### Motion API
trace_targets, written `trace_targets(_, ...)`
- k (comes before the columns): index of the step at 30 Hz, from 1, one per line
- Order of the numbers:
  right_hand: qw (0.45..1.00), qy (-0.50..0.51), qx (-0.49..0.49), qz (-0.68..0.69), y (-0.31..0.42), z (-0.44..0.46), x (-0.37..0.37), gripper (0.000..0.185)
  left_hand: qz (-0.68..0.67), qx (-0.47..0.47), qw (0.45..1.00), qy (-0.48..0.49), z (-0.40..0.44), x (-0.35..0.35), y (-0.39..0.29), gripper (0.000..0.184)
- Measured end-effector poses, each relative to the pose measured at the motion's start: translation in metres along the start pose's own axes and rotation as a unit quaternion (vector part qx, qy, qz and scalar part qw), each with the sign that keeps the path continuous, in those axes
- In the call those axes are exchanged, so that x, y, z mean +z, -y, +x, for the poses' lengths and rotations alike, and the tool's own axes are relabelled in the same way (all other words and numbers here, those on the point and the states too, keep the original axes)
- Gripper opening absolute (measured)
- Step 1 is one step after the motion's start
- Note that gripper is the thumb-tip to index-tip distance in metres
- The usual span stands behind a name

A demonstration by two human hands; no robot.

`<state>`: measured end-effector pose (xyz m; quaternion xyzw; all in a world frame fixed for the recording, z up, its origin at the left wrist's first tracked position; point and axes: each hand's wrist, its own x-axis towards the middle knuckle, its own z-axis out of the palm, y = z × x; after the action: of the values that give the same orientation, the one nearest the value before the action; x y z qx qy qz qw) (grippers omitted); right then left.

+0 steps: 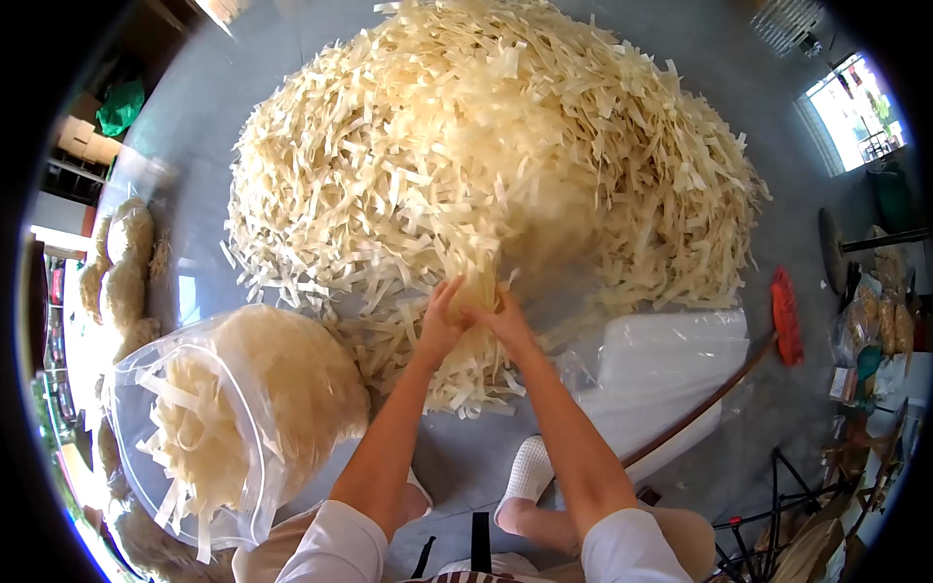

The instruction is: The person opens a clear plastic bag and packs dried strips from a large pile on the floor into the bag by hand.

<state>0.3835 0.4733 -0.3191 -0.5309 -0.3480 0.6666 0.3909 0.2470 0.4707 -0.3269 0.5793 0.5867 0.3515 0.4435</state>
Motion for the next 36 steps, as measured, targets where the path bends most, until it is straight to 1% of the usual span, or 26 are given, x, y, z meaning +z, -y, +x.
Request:
trace_targets(2,0.999,-0.032,-0.021,0.031,-0.013,-0.017,-0.002,0.05,-0.011,0.006,1.0,0.006,-0.017,0.002,-0.013,0.074)
trace_targets(4,0.998,-0.034,-0.026,0.054,-0.022,-0.034,-0.003,0.048,-0.023,0.011,1.0,0.011,-0.037,0.001,-0.027,0.073)
trace_targets(6,0.996,-0.037,-0.038,0.075,-0.019,-0.053,-0.003,0.047,0.005,0.063,0.998,0.027,-0.053,-0.002,-0.047,0.075)
trace_targets(7,0.995,-0.048,-0.042,0.082,-0.014,-0.063,-0.001,0.046,0.008,0.071,0.997,0.022,-0.06,-0.005,-0.059,0.075)
trace_targets(9,0.993,-0.051,-0.057,0.088,0.007,-0.08,0.008,0.046,0.023,0.078,0.997,0.017,-0.074,-0.013,-0.088,0.074)
trace_targets(11,0.991,-0.088,-0.069,0.069,0.044,-0.105,0.022,0.046,0.017,0.097,0.995,0.002,-0.085,-0.024,-0.115,0.074)
trace_targets(15,0.989,-0.075,-0.108,0.06,0.097,-0.133,0.042,0.045,0.018,0.134,0.991,-0.025,-0.103,-0.054,-0.174,0.069)
trace_targets(16,0.987,-0.077,-0.136,0.043,0.108,-0.136,0.046,0.045,0.026,0.139,0.989,-0.039,-0.107,-0.063,-0.19,0.069)
trace_targets(17,0.984,-0.078,-0.161,0.027,0.117,-0.139,0.051,0.045,0.034,0.169,0.984,-0.047,-0.111,-0.072,-0.205,0.068)
trace_targets(18,0.976,-0.112,-0.183,0.024,0.12,-0.137,0.057,0.044,0.043,0.198,0.978,-0.054,-0.117,-0.083,-0.221,0.068)
trace_targets(20,0.969,-0.066,-0.236,0.017,0.171,-0.169,0.081,0.042,0.047,0.251,0.964,-0.074,-0.126,-0.108,-0.252,0.069)
trace_targets(22,0.948,-0.012,-0.314,0.052,0.215,-0.196,0.11,0.04,0.072,0.292,0.948,-0.104,-0.138,-0.136,-0.286,0.069)
trace_targets(25,0.94,0.016,-0.338,0.037,0.265,-0.229,0.156,0.038,0.086,0.327,0.931,-0.139,-0.148,-0.182,-0.318,0.067)
trace_targets(26,0.935,0.025,-0.352,0.024,0.277,-0.235,0.172,0.038,0.071,0.315,0.935,-0.144,-0.152,-0.196,-0.327,0.067)
trace_targets(27,0.937,0.044,-0.345,0.003,0.284,-0.235,0.186,0.048,0.094,0.33,0.923,-0.173,-0.16,-0.213,-0.335,0.066)
trace_targets(28,0.938,0.064,-0.339,-0.019,0.289,-0.234,0.201,0.059,0.117,0.345,0.909,-0.203,-0.168,-0.23,-0.34,0.066)
trace_targets(29,0.912,0.099,-0.398,0.001,0.285,-0.225,0.216,0.061,0.133,0.348,0.903,-0.214,-0.177,-0.247,-0.34,0.065)
trace_targets(30,0.897,0.135,-0.42,0.016,0.283,-0.223,0.229,0.065,0.149,0.351,0.897,-0.224,-0.185,-0.263,-0.339,0.064)
trace_targets(31,0.892,0.164,-0.421,0.012,0.275,-0.22,0.24,0.068,0.189,0.355,0.881,-0.25,-0.192,-0.277,-0.331,0.064)
trace_targets(32,0.886,0.193,-0.421,0.008,0.264,-0.215,0.247,0.071,0.224,0.327,0.882,-0.257,-0.205,-0.288,-0.322,0.063)
trace_targets(34,0.899,0.241,-0.358,-0.072,0.235,-0.199,0.249,0.076,0.255,0.238,0.914,-0.208,-0.224,-0.312,-0.284,0.06)
trace_targets(35,0.879,0.185,-0.36,-0.252,0.223,-0.192,0.249,0.08,0.319,0.248,0.898,-0.177,-0.234,-0.323,-0.262,0.057)
trace_targets(36,0.878,0.185,-0.362,-0.253,0.207,-0.178,0.246,0.08,0.38,0.257,0.877,-0.145,-0.245,-0.334,-0.242,0.055)
